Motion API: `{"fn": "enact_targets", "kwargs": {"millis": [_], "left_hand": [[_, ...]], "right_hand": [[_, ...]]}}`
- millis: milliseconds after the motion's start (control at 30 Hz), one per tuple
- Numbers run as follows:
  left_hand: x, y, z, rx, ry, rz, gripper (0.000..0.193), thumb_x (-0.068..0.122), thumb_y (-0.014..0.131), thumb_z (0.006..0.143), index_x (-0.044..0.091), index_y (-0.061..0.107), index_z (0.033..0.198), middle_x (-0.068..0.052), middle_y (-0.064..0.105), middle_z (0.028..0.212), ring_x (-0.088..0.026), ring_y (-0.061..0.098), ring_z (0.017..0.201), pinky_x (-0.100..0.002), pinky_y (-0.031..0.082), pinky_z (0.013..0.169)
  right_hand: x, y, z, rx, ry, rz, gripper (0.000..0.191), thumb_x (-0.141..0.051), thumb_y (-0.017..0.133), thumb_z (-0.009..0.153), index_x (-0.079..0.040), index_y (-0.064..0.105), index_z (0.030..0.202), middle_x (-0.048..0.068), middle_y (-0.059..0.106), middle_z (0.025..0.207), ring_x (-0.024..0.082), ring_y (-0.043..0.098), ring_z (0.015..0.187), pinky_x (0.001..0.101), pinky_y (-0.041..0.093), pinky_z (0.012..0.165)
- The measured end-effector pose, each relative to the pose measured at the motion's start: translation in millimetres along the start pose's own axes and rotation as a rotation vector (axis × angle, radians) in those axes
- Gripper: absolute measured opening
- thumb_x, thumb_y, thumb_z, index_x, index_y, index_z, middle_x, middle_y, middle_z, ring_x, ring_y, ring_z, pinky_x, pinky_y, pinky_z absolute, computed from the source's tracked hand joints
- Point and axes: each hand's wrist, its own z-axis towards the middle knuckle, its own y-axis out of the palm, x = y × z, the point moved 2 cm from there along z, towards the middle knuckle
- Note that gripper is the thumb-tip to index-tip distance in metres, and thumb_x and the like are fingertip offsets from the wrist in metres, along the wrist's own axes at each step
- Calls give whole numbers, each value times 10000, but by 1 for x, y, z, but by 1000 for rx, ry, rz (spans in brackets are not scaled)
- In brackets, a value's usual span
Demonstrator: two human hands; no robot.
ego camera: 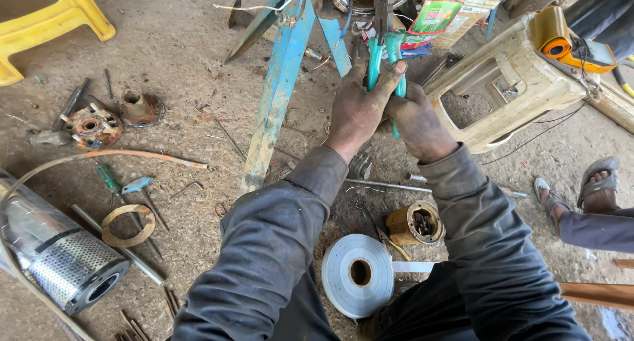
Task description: The person uses pliers to pull and cut copper windings from a motor stator. They repeatedly grip, pull, and snip the wires, clearing the stator bore throughout the clip.
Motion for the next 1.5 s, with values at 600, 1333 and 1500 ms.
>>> {"fn": "enact_targets", "kwargs": {"millis": [600,1333,1500], "left_hand": [[-24,26,2,280,606,768,512,575,795,843,117,663,1030,-214,654,879,-335,664,751,-446,565,690],[9,8,-6,349,-82,455,622,490,859,629,-35,702,924,-241,743,866,-402,750,828,-481,585,800],[11,11,-8,407,-66,511,603,519,842,638,-18,727,888,-223,750,829,-390,754,783,-485,591,754]], "right_hand": [[50,23,48,-22,-418,-170,329,-291,625,1055,-41,641,1267,40,646,1137,163,606,994,326,555,891],[35,50,66,-70,-77,887,701,-596,372,1000,15,592,1264,91,687,1148,214,620,993,348,520,961],[37,46,69,-111,-66,939,736,-650,349,999,-1,615,1222,74,665,1017,200,591,891,326,538,843]]}}
